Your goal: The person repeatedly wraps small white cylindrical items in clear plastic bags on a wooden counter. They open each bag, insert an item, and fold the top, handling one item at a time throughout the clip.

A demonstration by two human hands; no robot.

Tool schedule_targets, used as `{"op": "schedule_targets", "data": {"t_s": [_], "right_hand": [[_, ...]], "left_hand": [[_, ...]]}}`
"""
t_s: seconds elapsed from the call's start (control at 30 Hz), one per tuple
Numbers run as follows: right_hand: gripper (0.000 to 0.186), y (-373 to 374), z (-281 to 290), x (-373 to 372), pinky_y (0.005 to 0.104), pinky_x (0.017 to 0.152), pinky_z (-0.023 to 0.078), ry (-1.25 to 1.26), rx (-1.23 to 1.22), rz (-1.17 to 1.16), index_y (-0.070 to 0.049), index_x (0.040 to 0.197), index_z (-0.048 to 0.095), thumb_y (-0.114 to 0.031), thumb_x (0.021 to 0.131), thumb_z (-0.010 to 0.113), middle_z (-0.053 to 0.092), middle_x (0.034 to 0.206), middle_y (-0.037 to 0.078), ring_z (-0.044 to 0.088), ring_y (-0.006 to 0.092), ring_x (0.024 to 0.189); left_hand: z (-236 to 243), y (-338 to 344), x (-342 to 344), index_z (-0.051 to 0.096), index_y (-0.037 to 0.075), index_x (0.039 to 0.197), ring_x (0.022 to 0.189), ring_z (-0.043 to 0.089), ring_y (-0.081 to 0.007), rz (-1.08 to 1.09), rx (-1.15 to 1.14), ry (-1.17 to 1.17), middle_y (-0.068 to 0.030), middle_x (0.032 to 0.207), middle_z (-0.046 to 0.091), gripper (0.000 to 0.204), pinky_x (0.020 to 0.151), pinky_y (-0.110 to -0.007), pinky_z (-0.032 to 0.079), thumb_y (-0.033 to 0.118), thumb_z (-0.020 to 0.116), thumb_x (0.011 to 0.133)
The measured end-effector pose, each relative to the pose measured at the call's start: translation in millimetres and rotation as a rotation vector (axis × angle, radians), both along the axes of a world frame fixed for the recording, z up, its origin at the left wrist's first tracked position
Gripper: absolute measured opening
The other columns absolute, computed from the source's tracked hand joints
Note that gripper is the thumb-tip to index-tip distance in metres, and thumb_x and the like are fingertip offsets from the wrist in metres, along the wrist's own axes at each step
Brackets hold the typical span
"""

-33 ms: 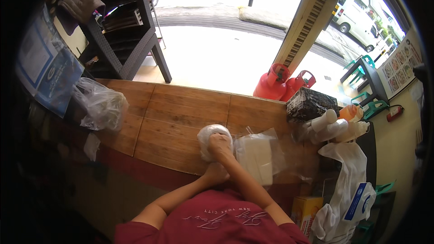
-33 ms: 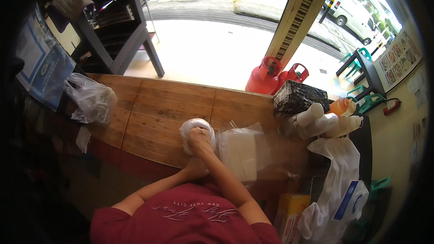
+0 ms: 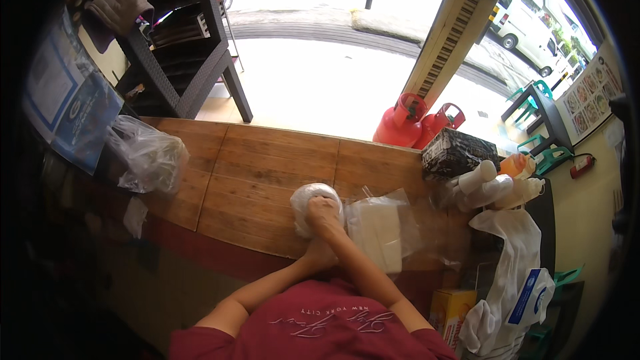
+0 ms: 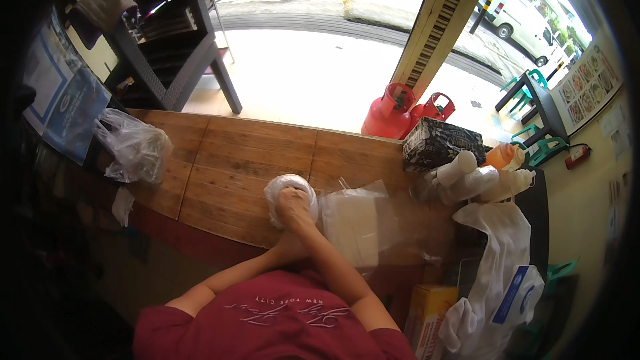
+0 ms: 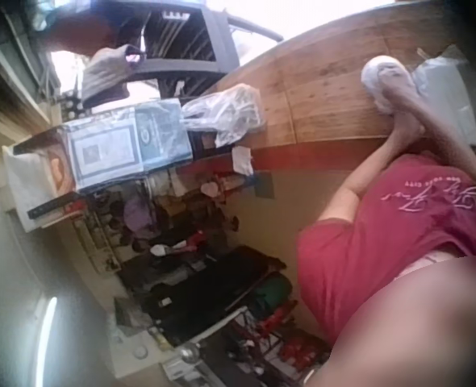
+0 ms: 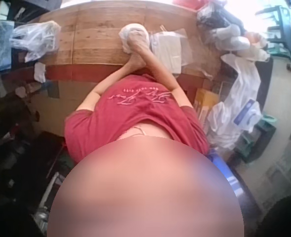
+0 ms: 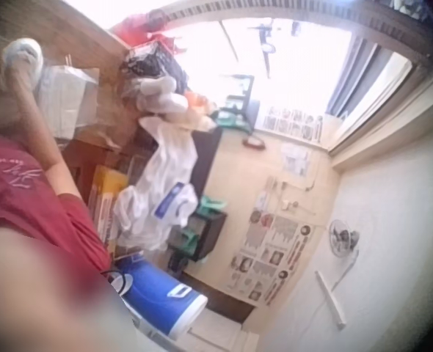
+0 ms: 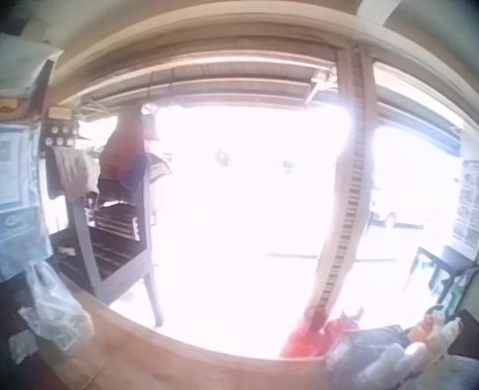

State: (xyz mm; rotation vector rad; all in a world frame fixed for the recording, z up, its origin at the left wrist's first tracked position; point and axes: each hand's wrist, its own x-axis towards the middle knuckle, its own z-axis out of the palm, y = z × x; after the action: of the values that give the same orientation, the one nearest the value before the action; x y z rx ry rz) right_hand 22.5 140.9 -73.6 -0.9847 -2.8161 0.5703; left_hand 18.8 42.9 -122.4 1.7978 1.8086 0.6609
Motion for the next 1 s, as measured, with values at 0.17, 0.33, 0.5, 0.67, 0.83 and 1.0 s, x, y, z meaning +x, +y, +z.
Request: {"op": "schedule_targets", "data": {"t_s": [0.17,0.33,0.5,0.67,0.83,1.0], "right_hand": [[0.017,13,4,0,0.0424,0.072,0.054,0.045,0.018,0.032,0.0,0.076,0.072,-0.011,0.073,0.059,0.069,0.08,0.024,0.07,0.035,0.078],[0.016,18,6,3,0.0403,0.072,0.054,0.045,0.038,0.07,-0.001,0.075,0.07,-0.011,0.074,0.057,0.07,0.083,0.021,0.07,0.0331,0.078],[0.017,17,9,2,0.041,0.071,0.054,0.043,0.033,0.062,-0.003,0.076,0.071,-0.013,0.075,0.058,0.071,0.082,0.02,0.07,0.0329,0.078],[0.018,18,9,4,0.0416,0.068,0.055,-0.01,-0.001,0.098,-0.002,0.077,0.071,-0.015,0.075,0.059,0.071,0.082,0.02,0.07,0.0313,0.077],[0.019,20,7,5,0.0418,0.067,0.054,0.101,0.061,0.141,-0.001,0.077,0.07,-0.017,0.076,0.06,0.07,0.079,0.019,0.07,0.0309,0.074],[0.019,21,8,4,0.0418,0.066,0.054,0.089,0.076,0.146,-0.002,0.078,0.069,-0.019,0.078,0.061,0.07,0.079,0.018,0.07,0.0305,0.074]], "left_hand": [[-15,25,1,0.059,0.0,0.105,0.063,0.062,-0.0384,0.147,0.452,-0.126,-0.0178,0.073,0.064,0.03,0.063,-0.047,0.05,0.024,0.061,0.087],[-5,-42,-41,0.064,0.007,0.109,0.067,0.065,-0.0373,0.182,0.023,0.003,-0.0136,0.073,0.067,0.028,0.065,-0.048,0.052,0.024,0.06,0.086],[14,-56,-102,0.068,0.011,0.108,0.091,0.065,-0.0331,0.323,0.106,0.099,-0.0131,0.101,0.068,0.03,0.076,-0.043,0.053,0.022,0.071,0.08],[34,-6,-113,0.044,0.011,0.138,0.129,0.048,-0.0322,0.244,0.49,-0.045,-0.0127,0.141,0.049,0.085,0.105,-0.044,0.041,0.032,0.086,0.067],[20,46,-120,0.025,0.011,0.15,0.139,0.036,-0.0337,0.026,0.329,-0.486,-0.0147,0.146,0.043,0.108,0.116,-0.043,0.03,0.035,0.088,0.066],[4,61,-146,0.032,0.016,0.148,0.138,0.034,-0.0343,-0.061,-0.016,-0.313,-0.0137,0.144,0.042,0.113,0.114,-0.05,0.027,0.04,0.092,0.056]]}}
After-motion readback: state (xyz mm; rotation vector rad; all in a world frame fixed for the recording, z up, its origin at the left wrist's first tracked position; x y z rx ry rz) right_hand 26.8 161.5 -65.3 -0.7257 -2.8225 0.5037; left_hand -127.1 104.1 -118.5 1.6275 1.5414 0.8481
